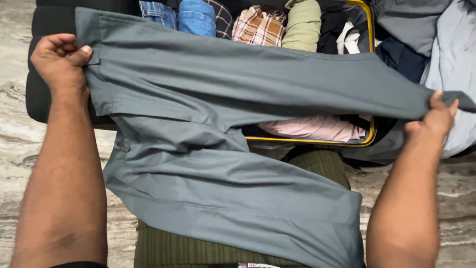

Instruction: The person buttons a pair of grey pants, spreads them out, folds them in half lengthwise, and then rolls them tightly by hand before placing them into a suitcase.

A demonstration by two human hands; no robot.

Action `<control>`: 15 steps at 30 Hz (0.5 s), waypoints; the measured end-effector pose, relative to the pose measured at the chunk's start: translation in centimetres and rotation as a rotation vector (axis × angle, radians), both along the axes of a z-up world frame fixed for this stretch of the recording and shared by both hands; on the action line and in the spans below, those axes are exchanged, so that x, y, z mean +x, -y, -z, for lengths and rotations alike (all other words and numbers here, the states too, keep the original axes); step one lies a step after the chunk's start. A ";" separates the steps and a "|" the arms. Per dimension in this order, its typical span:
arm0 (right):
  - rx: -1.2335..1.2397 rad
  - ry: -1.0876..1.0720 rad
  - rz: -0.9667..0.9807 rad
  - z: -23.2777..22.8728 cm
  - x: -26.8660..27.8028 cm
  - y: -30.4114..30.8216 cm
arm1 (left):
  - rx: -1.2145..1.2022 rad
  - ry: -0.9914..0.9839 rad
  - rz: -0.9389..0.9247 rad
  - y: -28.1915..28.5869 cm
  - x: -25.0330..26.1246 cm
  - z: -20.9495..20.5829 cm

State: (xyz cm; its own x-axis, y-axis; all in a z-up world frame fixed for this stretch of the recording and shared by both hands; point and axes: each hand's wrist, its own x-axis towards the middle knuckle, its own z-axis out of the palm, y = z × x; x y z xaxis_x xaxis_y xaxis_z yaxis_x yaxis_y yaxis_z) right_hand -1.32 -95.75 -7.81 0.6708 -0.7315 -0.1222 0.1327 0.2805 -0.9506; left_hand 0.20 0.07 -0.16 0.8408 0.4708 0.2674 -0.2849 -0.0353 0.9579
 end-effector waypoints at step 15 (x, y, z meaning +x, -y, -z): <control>0.782 0.022 -0.286 4.1 -7.2 -6.6 | 0.057 -0.064 0.131 3.4 -1.8 -4.3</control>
